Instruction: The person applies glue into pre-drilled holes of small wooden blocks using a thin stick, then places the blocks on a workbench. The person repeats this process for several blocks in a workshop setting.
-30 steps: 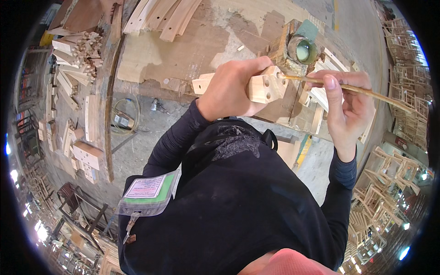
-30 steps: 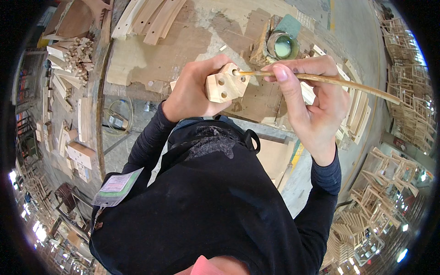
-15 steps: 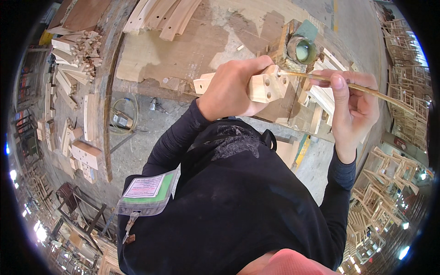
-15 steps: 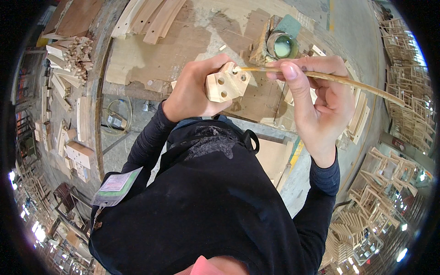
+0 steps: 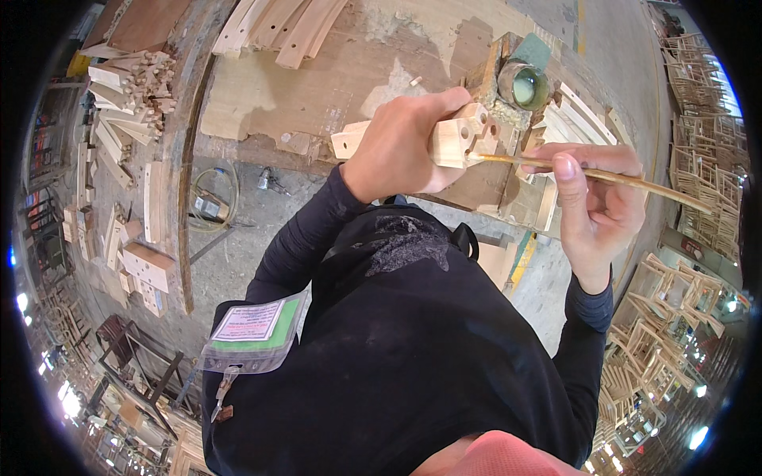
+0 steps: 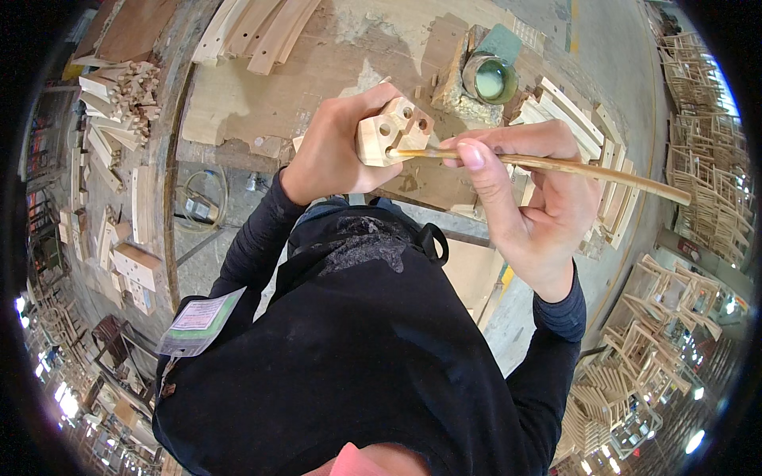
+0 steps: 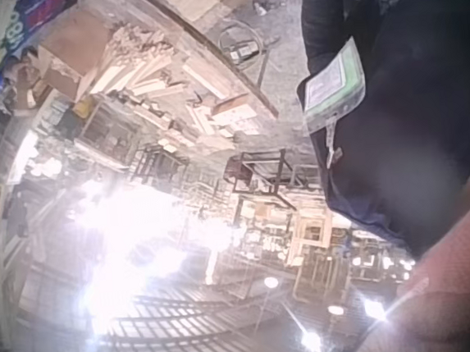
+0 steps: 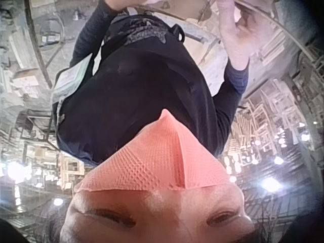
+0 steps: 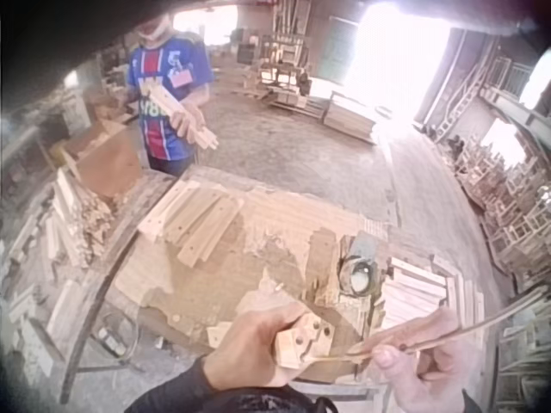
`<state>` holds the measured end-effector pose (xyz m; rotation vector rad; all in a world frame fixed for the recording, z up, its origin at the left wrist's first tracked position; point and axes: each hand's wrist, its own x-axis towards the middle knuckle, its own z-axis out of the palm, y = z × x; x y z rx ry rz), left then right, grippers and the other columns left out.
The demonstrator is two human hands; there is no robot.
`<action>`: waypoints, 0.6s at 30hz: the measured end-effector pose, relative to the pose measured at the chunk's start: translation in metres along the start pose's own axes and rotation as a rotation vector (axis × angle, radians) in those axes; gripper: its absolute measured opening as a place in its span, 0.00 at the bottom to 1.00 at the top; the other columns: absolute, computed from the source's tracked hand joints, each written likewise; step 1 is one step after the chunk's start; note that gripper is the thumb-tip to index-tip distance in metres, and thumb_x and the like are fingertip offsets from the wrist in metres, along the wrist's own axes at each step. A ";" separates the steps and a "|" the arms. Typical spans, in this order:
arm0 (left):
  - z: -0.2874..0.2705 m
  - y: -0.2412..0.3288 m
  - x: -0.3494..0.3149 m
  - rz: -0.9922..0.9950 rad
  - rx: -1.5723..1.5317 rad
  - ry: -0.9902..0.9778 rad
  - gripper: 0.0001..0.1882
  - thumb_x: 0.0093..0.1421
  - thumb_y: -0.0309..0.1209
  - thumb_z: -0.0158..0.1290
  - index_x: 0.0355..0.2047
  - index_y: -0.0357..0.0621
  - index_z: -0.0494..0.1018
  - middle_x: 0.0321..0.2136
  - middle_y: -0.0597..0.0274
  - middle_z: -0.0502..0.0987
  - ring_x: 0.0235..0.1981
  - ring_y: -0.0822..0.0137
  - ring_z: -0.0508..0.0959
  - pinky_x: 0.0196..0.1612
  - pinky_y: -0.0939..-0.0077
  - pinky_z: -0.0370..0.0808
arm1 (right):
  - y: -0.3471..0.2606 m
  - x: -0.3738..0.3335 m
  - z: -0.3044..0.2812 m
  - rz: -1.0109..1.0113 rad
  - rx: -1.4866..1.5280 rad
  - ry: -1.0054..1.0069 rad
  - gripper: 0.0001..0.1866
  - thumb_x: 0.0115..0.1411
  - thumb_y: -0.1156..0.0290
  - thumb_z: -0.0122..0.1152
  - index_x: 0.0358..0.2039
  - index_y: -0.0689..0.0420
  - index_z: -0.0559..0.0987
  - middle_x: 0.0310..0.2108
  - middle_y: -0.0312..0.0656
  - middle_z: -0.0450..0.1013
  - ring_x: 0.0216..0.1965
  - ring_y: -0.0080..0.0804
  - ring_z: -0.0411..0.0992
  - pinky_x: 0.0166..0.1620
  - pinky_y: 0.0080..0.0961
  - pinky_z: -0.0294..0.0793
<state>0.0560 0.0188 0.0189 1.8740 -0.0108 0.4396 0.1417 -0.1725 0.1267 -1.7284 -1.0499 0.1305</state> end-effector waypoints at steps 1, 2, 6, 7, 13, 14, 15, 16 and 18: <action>0.000 0.000 0.000 0.000 0.006 0.002 0.23 0.43 0.31 0.68 0.41 0.47 0.75 0.27 0.53 0.80 0.31 0.45 0.80 0.33 0.61 0.75 | 0.001 0.000 0.002 -0.006 -0.014 -0.001 0.07 0.64 0.75 0.66 0.37 0.63 0.77 0.33 0.44 0.80 0.31 0.25 0.79 0.36 0.20 0.77; 0.000 0.001 0.000 0.000 0.011 0.003 0.23 0.43 0.31 0.68 0.41 0.47 0.75 0.27 0.53 0.80 0.31 0.45 0.80 0.32 0.61 0.75 | 0.003 -0.001 0.002 -0.007 -0.032 -0.006 0.06 0.64 0.75 0.66 0.36 0.63 0.77 0.33 0.43 0.80 0.31 0.24 0.79 0.36 0.19 0.76; 0.001 0.000 -0.001 -0.004 -0.026 0.024 0.22 0.43 0.31 0.68 0.40 0.47 0.75 0.27 0.52 0.80 0.31 0.45 0.79 0.32 0.61 0.75 | 0.005 -0.002 0.002 0.008 -0.083 -0.031 0.06 0.63 0.75 0.68 0.36 0.63 0.79 0.32 0.43 0.80 0.31 0.23 0.78 0.34 0.19 0.74; 0.001 0.001 -0.001 -0.005 -0.020 0.020 0.22 0.43 0.29 0.68 0.40 0.46 0.75 0.27 0.54 0.79 0.29 0.50 0.78 0.34 0.66 0.75 | 0.003 -0.003 0.002 0.016 -0.067 -0.030 0.06 0.63 0.76 0.68 0.36 0.63 0.79 0.32 0.43 0.80 0.31 0.23 0.78 0.34 0.19 0.74; -0.001 0.004 -0.002 -0.018 -0.025 0.000 0.21 0.44 0.24 0.67 0.40 0.44 0.74 0.27 0.58 0.78 0.26 0.60 0.74 0.37 0.76 0.74 | 0.002 -0.004 0.006 0.005 0.000 0.018 0.07 0.62 0.76 0.68 0.36 0.64 0.77 0.31 0.43 0.80 0.30 0.24 0.79 0.34 0.18 0.74; -0.002 0.005 -0.002 -0.017 -0.029 0.006 0.21 0.44 0.24 0.67 0.40 0.44 0.74 0.27 0.58 0.78 0.26 0.60 0.73 0.37 0.76 0.74 | 0.002 -0.004 0.007 0.000 0.011 0.034 0.07 0.63 0.76 0.68 0.36 0.64 0.77 0.32 0.44 0.80 0.30 0.24 0.79 0.34 0.18 0.75; -0.002 0.005 -0.002 -0.015 -0.033 0.011 0.21 0.44 0.24 0.67 0.40 0.43 0.74 0.27 0.58 0.78 0.26 0.60 0.73 0.37 0.76 0.74 | 0.002 -0.005 0.004 -0.020 -0.041 0.006 0.08 0.63 0.76 0.67 0.37 0.64 0.76 0.32 0.44 0.80 0.30 0.25 0.79 0.34 0.18 0.75; -0.002 0.004 -0.002 -0.011 -0.029 0.012 0.21 0.44 0.24 0.67 0.40 0.43 0.74 0.27 0.58 0.78 0.26 0.60 0.73 0.37 0.76 0.74 | 0.002 -0.005 0.000 -0.040 -0.093 -0.020 0.08 0.63 0.77 0.67 0.37 0.64 0.76 0.32 0.44 0.80 0.30 0.25 0.80 0.34 0.18 0.76; -0.003 0.004 -0.002 -0.001 -0.022 0.013 0.21 0.44 0.24 0.67 0.40 0.43 0.74 0.27 0.58 0.78 0.26 0.59 0.73 0.37 0.76 0.74 | 0.000 -0.006 -0.001 -0.035 -0.089 -0.026 0.08 0.63 0.77 0.67 0.38 0.64 0.76 0.33 0.45 0.80 0.31 0.25 0.80 0.35 0.18 0.77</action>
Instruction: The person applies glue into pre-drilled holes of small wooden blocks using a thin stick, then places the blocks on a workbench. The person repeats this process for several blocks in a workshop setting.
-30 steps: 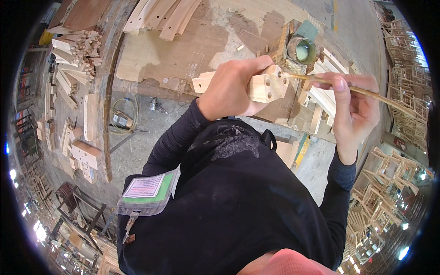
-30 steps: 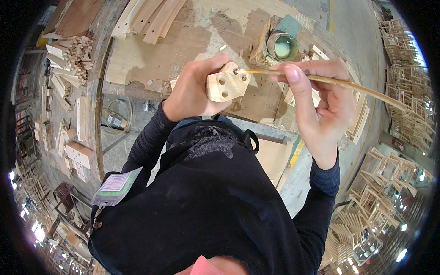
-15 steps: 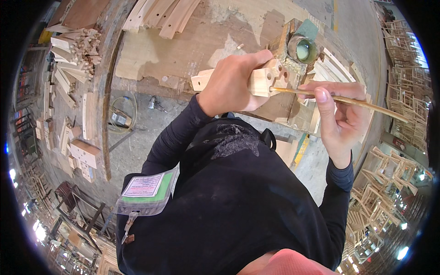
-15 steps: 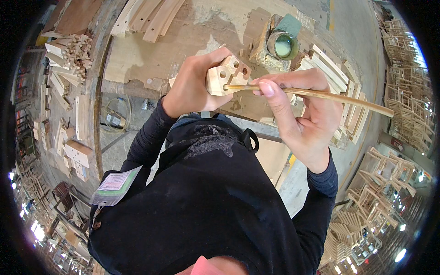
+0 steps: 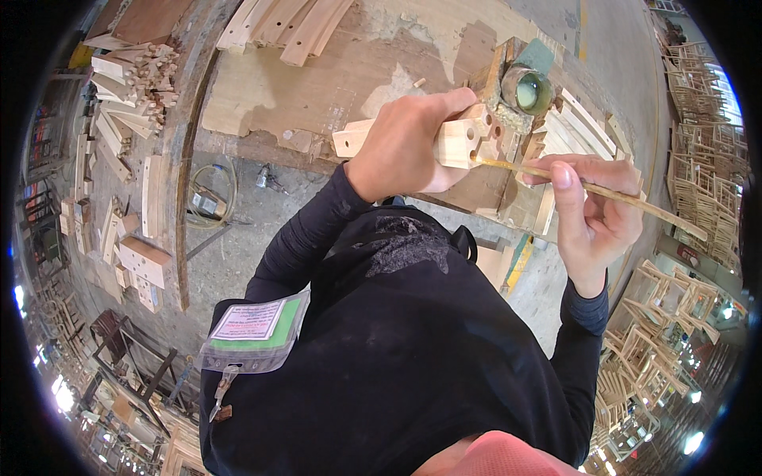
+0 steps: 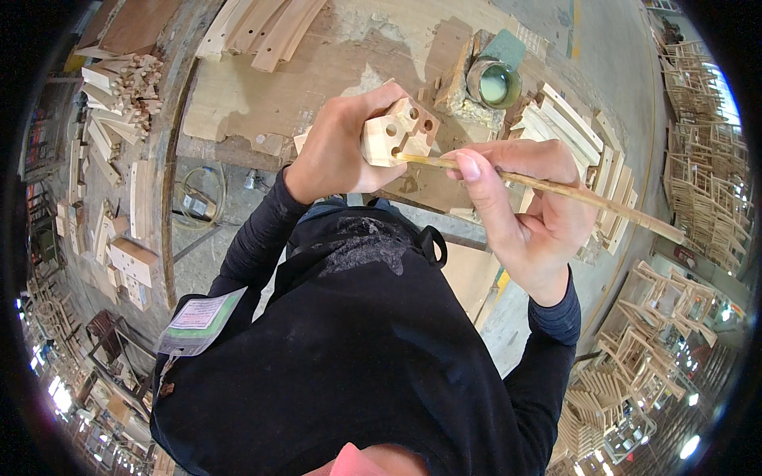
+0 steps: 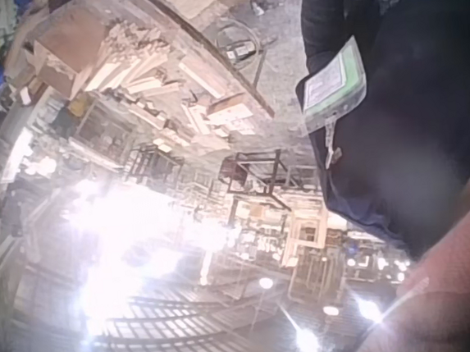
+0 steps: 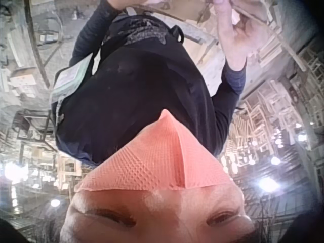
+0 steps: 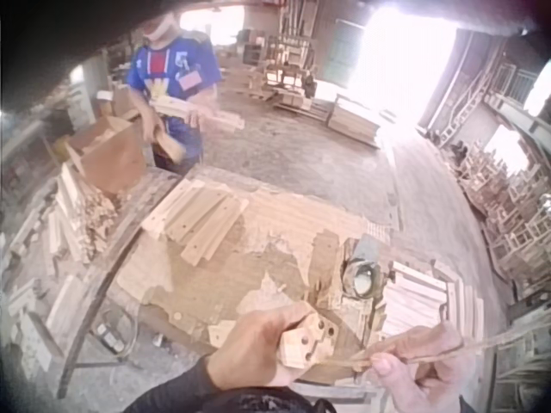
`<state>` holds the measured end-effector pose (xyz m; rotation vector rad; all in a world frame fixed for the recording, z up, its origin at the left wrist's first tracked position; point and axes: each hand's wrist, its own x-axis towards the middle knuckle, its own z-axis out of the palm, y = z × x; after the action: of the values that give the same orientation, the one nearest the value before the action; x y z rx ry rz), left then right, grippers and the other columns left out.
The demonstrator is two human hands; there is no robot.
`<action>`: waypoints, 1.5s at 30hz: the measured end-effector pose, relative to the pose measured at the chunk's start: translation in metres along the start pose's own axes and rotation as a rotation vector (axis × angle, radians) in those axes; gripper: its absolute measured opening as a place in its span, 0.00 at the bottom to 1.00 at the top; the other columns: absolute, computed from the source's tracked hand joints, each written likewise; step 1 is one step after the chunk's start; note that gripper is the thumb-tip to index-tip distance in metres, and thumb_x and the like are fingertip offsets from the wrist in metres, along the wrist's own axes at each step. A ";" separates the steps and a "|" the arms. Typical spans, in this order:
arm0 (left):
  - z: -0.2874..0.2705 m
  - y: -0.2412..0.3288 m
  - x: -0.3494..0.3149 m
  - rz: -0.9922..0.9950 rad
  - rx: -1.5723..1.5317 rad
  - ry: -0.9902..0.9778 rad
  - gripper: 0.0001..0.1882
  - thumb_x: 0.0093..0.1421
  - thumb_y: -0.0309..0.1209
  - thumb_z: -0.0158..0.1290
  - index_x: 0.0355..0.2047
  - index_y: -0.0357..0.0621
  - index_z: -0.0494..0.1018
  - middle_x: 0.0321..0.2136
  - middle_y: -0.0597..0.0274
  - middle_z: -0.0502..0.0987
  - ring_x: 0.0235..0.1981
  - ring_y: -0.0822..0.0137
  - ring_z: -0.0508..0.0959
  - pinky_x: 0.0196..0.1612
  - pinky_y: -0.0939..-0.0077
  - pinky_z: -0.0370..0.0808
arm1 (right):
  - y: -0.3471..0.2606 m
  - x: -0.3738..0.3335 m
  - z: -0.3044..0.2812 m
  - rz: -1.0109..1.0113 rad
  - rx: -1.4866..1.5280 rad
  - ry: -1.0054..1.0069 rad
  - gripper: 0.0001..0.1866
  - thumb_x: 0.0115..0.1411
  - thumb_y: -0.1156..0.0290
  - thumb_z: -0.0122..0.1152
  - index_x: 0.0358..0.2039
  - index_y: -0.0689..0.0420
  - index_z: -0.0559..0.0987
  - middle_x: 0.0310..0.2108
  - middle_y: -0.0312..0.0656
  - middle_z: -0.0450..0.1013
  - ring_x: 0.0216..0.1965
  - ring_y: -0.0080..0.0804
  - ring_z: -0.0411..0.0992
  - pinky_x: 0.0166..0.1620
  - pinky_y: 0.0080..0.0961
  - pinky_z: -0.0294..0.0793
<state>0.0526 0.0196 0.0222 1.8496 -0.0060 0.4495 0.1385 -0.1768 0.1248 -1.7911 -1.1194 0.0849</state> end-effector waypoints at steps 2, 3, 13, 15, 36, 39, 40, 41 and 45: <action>0.001 0.000 0.000 0.000 -0.023 -0.006 0.21 0.44 0.24 0.66 0.40 0.43 0.74 0.27 0.58 0.78 0.26 0.58 0.73 0.37 0.75 0.74 | -0.004 0.000 0.004 0.048 0.110 0.043 0.08 0.63 0.77 0.66 0.38 0.64 0.75 0.33 0.45 0.80 0.31 0.26 0.81 0.35 0.18 0.78; 0.001 0.000 0.001 0.001 -0.035 -0.009 0.21 0.44 0.23 0.66 0.40 0.43 0.75 0.27 0.57 0.78 0.26 0.57 0.73 0.37 0.75 0.74 | -0.005 0.000 0.005 0.052 0.125 0.051 0.08 0.64 0.77 0.66 0.38 0.64 0.75 0.33 0.45 0.80 0.32 0.27 0.81 0.36 0.19 0.78; 0.001 0.002 0.004 0.040 0.047 0.007 0.20 0.44 0.32 0.68 0.38 0.45 0.74 0.26 0.50 0.79 0.30 0.43 0.79 0.31 0.61 0.74 | -0.008 0.010 -0.003 0.024 0.085 0.058 0.06 0.67 0.79 0.59 0.40 0.65 0.71 0.34 0.52 0.79 0.33 0.35 0.82 0.39 0.27 0.82; 0.002 0.004 0.004 0.045 0.054 0.001 0.20 0.45 0.33 0.68 0.38 0.44 0.74 0.26 0.49 0.79 0.30 0.43 0.79 0.31 0.61 0.74 | -0.003 0.013 0.000 0.020 0.074 0.041 0.06 0.67 0.78 0.59 0.39 0.65 0.72 0.35 0.53 0.79 0.33 0.35 0.81 0.39 0.27 0.83; -0.007 0.000 0.004 0.029 0.035 0.001 0.19 0.45 0.26 0.66 0.37 0.42 0.73 0.27 0.56 0.77 0.27 0.57 0.77 0.36 0.75 0.74 | -0.001 0.023 0.020 0.072 0.185 0.081 0.05 0.66 0.77 0.62 0.36 0.65 0.75 0.31 0.45 0.79 0.33 0.28 0.80 0.39 0.22 0.80; -0.009 -0.002 0.005 0.004 0.026 -0.012 0.19 0.45 0.26 0.66 0.37 0.42 0.73 0.27 0.56 0.77 0.28 0.58 0.77 0.37 0.75 0.74 | -0.003 0.027 0.023 0.110 0.179 0.110 0.05 0.66 0.77 0.63 0.36 0.64 0.75 0.31 0.45 0.79 0.33 0.27 0.80 0.40 0.22 0.79; -0.011 -0.002 0.005 0.001 0.036 -0.010 0.19 0.44 0.26 0.66 0.37 0.42 0.73 0.27 0.56 0.77 0.28 0.58 0.77 0.37 0.75 0.74 | -0.001 0.027 0.023 0.103 0.156 0.097 0.05 0.65 0.77 0.63 0.36 0.64 0.75 0.31 0.45 0.79 0.33 0.27 0.80 0.40 0.21 0.79; -0.013 -0.002 0.006 -0.001 0.045 -0.008 0.19 0.44 0.26 0.66 0.37 0.42 0.73 0.27 0.56 0.77 0.28 0.58 0.77 0.37 0.75 0.74 | 0.001 0.027 0.023 0.096 0.134 0.083 0.05 0.65 0.77 0.64 0.36 0.64 0.76 0.31 0.45 0.79 0.33 0.27 0.80 0.40 0.21 0.78; -0.018 -0.005 0.005 0.012 0.045 0.010 0.19 0.44 0.27 0.66 0.37 0.42 0.73 0.27 0.56 0.77 0.28 0.57 0.77 0.37 0.75 0.74 | 0.000 0.025 0.027 0.081 0.100 0.064 0.05 0.64 0.77 0.65 0.36 0.65 0.77 0.33 0.44 0.79 0.33 0.26 0.80 0.39 0.21 0.78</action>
<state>0.0531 0.0389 0.0239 1.8919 -0.0008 0.4707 0.1394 -0.1402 0.1216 -1.7377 -0.9808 0.1294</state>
